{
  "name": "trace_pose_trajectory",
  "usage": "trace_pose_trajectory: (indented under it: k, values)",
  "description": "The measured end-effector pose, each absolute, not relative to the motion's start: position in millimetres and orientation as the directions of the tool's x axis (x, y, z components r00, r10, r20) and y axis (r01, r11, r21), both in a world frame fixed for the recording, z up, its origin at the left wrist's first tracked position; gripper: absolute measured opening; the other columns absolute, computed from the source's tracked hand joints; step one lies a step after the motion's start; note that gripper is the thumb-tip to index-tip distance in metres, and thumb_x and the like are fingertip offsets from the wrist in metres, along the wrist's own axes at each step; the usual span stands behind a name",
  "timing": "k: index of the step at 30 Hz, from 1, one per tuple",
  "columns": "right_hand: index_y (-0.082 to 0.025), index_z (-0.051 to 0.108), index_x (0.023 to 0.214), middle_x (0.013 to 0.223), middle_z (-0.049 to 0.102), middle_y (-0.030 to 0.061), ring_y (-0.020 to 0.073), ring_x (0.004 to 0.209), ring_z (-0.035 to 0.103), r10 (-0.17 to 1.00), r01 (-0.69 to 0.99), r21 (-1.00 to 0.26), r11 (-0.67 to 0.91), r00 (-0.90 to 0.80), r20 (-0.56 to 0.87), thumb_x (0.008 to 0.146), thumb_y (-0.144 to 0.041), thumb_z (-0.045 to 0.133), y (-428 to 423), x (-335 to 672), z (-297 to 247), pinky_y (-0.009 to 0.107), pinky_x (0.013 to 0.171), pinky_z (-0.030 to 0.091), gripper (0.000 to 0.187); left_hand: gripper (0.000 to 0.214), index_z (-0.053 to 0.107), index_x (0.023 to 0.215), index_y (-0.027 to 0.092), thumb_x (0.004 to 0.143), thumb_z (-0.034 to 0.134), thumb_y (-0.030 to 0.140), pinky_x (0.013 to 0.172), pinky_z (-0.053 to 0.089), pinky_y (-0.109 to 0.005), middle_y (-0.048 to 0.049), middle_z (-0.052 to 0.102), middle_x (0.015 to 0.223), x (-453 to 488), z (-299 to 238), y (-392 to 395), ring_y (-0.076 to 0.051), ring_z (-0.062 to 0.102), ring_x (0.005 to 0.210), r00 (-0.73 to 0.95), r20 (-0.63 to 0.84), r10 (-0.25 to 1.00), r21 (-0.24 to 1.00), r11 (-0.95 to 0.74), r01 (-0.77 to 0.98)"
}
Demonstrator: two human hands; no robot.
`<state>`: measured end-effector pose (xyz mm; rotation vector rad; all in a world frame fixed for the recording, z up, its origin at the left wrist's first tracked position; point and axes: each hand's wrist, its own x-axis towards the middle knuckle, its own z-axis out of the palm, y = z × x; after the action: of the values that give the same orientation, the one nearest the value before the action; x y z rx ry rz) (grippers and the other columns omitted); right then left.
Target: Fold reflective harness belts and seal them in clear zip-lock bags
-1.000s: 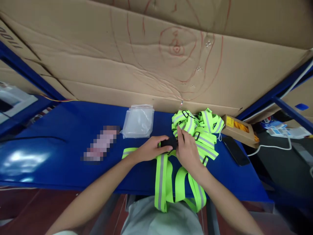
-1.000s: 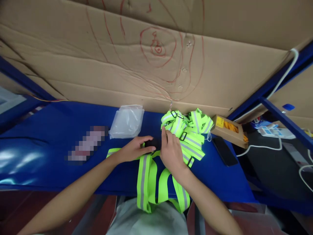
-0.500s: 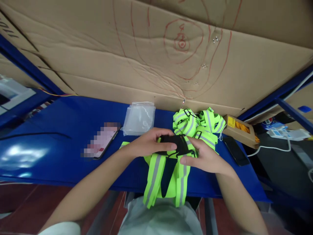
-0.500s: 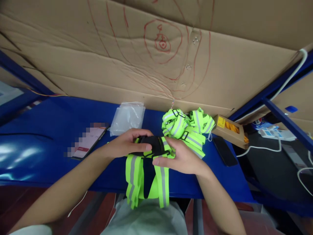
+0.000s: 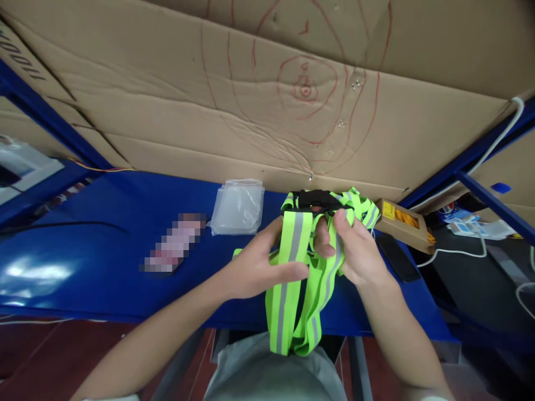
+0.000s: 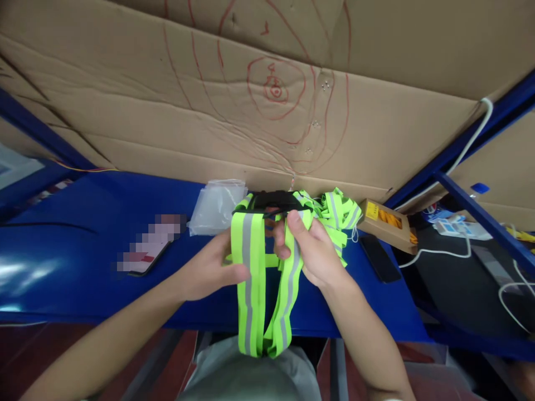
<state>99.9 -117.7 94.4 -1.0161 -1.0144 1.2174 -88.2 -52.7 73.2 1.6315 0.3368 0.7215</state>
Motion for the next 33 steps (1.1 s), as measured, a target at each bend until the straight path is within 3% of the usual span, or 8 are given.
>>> trace_pose_trajectory:
  k: [3,8,13,17,20,23,28,33]
  values:
    - [-0.024,0.075,0.093,0.079,0.071,0.0029,0.0190,0.070,0.069,0.979,-0.050,-0.987,0.150,0.145,0.141,0.097,-0.066,0.057,-117.1,96.9,91.5,0.032,0.067,0.060,0.046,0.054,0.063,0.140,0.020,0.094,0.070,0.048,0.114,0.047,-0.044,-0.0125,0.070,0.135,-81.9,76.5,-57.0,-0.031,0.064,0.129,0.766,0.235,0.598,0.970,-0.189,-0.150]
    - [-0.025,0.079,0.096,0.091,0.076,0.0078,0.0282,0.098,0.073,0.943,0.264,-0.937,0.228,0.180,0.280,0.099,-0.071,0.047,-118.9,94.1,89.9,0.040,0.086,0.061,0.056,0.044,0.068,0.135,0.020,0.098,0.064,0.044,0.112,0.049,-0.041,-0.0092,0.073,0.133,-73.1,74.1,-52.9,-0.029,0.065,0.128,0.734,0.230,0.639,0.972,-0.191,-0.138]
    - [-0.023,0.073,0.076,0.069,0.068,0.0065,0.0237,0.076,0.070,0.975,0.438,-0.890,0.123,0.115,0.192,0.100,-0.076,0.032,-112.3,101.2,88.7,0.034,0.068,0.055,0.071,0.054,0.069,0.131,0.019,0.084,0.080,0.044,0.111,0.050,-0.041,-0.0089,0.073,0.134,-64.5,58.3,-45.8,-0.031,0.066,0.126,0.689,0.212,0.693,0.977,-0.129,-0.170]
    - [-0.020,0.064,0.061,0.060,0.063,0.0058,0.0216,0.062,0.062,0.967,0.809,-0.586,-0.055,0.190,0.172,0.094,-0.079,0.048,-110.9,126.5,94.0,0.034,0.064,0.049,0.069,0.045,0.073,0.118,0.016,0.083,0.080,0.043,0.094,0.057,-0.037,-0.0076,0.078,0.113,-61.6,41.7,-38.2,-0.029,0.072,0.107,0.712,0.050,0.700,0.988,0.069,-0.138]
    - [-0.023,0.075,0.113,0.110,0.077,0.0095,0.0253,0.089,0.071,0.955,0.812,-0.583,0.023,0.154,0.252,0.093,-0.068,0.061,-113.4,140.3,101.6,0.037,0.079,0.054,0.052,0.040,0.073,0.115,0.016,0.083,0.080,0.040,0.085,0.056,-0.033,-0.0054,0.078,0.105,-61.5,33.5,-33.8,-0.024,0.072,0.096,0.761,0.025,0.649,0.988,0.101,-0.119]
    - [-0.027,0.057,0.146,0.135,0.069,0.0096,0.0252,0.107,0.069,0.972,0.728,-0.657,0.198,-0.059,0.227,0.093,-0.058,0.068,-112.6,137.2,106.6,0.036,0.087,0.055,0.062,0.031,0.074,0.105,0.015,0.085,0.078,0.039,0.080,0.052,-0.029,-0.0028,0.074,0.096,-59.3,30.4,-32.5,-0.020,0.067,0.089,0.818,0.064,0.571,0.997,0.002,-0.079]
    - [-0.018,0.072,0.085,0.075,0.067,0.0003,0.0142,0.067,0.058,0.983,0.673,-0.718,0.180,-0.157,0.099,0.098,-0.054,0.062,-99.6,125.5,98.2,0.026,0.062,0.044,0.040,0.029,0.073,0.089,0.014,0.083,0.081,0.041,0.067,0.048,-0.026,0.0008,0.068,0.077,-56.4,34.1,-36.7,-0.015,0.061,0.071,0.878,-0.056,0.475,0.991,0.135,-0.010]
    - [-0.017,0.061,0.068,0.064,0.057,-0.0023,0.0110,0.060,0.047,0.984,0.623,-0.772,0.130,0.013,0.177,0.092,-0.049,0.070,-97.7,126.2,93.8,0.026,0.056,0.036,0.041,0.034,0.078,0.101,0.015,0.074,0.089,0.033,0.086,0.059,-0.037,-0.0082,0.079,0.096,-58.3,41.3,-44.7,-0.023,0.075,0.087,0.939,-0.208,0.275,0.846,0.532,0.032]
